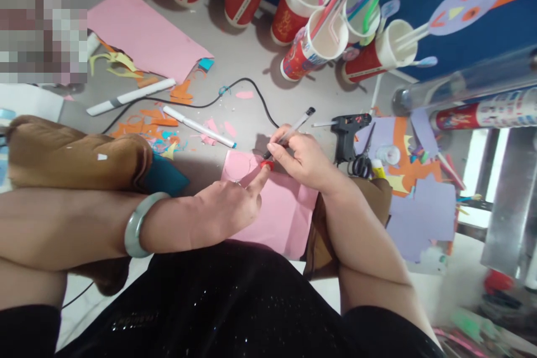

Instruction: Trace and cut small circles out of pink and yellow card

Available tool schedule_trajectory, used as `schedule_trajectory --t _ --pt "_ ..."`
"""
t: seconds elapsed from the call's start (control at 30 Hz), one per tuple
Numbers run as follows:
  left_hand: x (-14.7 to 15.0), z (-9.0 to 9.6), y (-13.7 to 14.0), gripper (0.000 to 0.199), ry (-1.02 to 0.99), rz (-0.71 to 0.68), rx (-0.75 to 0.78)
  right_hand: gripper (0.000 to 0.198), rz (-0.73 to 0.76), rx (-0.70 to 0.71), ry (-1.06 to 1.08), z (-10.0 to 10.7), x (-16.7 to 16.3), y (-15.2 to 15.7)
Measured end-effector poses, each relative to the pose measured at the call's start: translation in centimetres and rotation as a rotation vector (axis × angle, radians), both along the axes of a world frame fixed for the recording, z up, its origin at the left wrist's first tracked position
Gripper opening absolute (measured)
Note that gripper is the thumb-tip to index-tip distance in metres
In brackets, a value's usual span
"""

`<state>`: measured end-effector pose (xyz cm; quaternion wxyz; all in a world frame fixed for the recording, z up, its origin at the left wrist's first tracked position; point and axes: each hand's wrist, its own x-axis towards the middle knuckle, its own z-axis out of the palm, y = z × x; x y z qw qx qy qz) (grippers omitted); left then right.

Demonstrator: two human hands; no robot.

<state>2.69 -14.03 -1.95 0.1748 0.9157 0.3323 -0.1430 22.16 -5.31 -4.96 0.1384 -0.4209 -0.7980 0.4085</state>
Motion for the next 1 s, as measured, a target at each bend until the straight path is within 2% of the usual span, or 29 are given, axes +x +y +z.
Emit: schedule_trajectory --t 0.2,0.4,0.57,0.7,0.8,1.0 --pt "-0.1 -0.1 0.0 0.038 0.006 -0.023 0.004 0.024 -0.047 -0.012 0.024 -0.5 0.2 -0.1" --pt "-0.4 -0.1 -0.1 0.034 -0.049 -0.051 0.117 0.019 -0.017 -0.010 -0.002 -0.2 -0.3 -0.1" --pt "-0.9 -1.3 -0.6 0.033 -0.150 -0.043 0.245 0.022 -0.025 0.004 -0.021 -0.2 -0.3 -0.1" --pt "-1.0 -2.6 -1.0 0.035 -0.157 -0.051 0.312 0.023 -0.070 0.020 -0.010 -0.2 0.3 0.0" --pt "-1.0 -3.1 -1.1 0.034 -0.154 -0.053 0.344 0.026 -0.117 -0.018 0.024 -0.2 0.6 -0.2" --pt "-1.0 -2.9 -0.9 0.027 -0.151 -0.064 0.309 0.036 -0.257 -0.071 0.112 -0.6 1.1 -2.0"
